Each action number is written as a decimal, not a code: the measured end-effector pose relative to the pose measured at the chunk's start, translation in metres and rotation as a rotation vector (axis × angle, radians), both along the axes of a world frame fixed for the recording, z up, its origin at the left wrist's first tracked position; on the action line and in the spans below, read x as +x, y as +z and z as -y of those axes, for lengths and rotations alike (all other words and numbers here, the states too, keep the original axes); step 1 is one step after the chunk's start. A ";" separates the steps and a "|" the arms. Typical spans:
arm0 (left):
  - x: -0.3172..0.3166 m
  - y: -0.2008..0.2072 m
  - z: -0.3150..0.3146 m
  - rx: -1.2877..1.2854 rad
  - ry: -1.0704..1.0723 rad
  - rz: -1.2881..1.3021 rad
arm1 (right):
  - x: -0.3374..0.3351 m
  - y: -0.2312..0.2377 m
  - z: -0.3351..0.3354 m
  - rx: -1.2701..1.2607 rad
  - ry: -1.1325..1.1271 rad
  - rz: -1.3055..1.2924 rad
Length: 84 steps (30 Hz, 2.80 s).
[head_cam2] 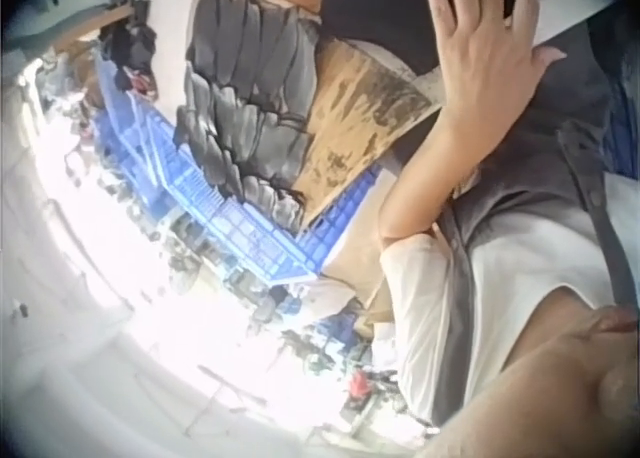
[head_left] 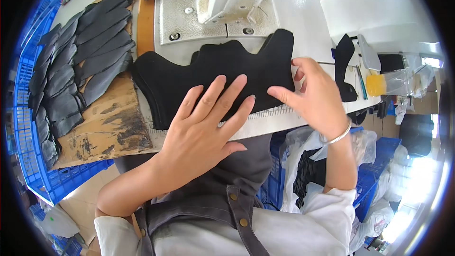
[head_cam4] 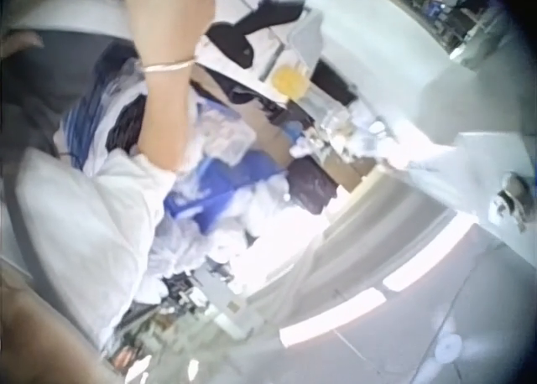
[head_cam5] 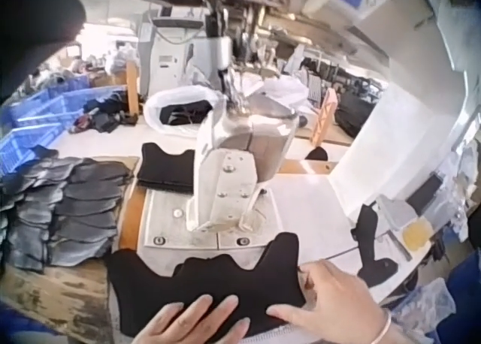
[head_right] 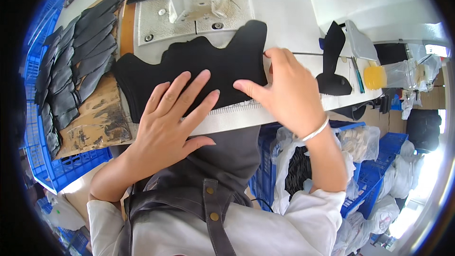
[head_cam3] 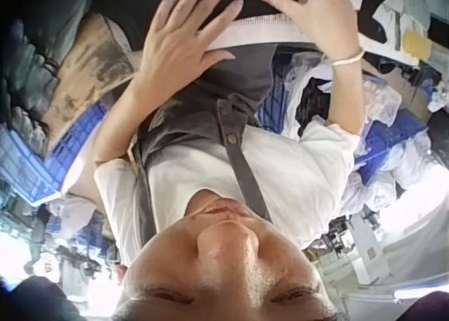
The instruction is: Sorting and stacking cut fabric and leather shoe upper components at a manufacturing station.
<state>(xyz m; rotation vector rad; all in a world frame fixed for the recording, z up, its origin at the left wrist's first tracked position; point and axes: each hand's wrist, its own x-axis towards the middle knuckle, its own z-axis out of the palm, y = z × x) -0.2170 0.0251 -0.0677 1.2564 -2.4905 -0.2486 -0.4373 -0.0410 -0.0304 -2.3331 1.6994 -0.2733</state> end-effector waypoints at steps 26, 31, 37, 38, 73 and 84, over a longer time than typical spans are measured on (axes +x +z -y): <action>0.144 0.095 0.043 -0.712 0.475 0.350 | 0.015 -0.054 -0.029 -0.210 0.066 0.838; 0.122 0.065 0.173 -0.966 0.299 0.205 | 0.016 -0.057 -0.028 -0.232 0.035 0.840; 0.065 0.026 0.214 -0.011 0.137 0.140 | 0.021 -0.057 -0.028 -0.218 0.034 0.884; 0.075 0.004 0.212 -0.419 0.070 -0.009 | 0.022 -0.055 -0.028 -0.245 0.063 0.862; 0.122 -0.007 -0.003 -0.525 0.450 -0.037 | 0.225 -0.024 0.107 -0.048 0.815 0.422; 0.096 0.015 -0.070 -0.324 0.198 -0.571 | 0.229 -0.018 0.100 -0.123 0.614 0.347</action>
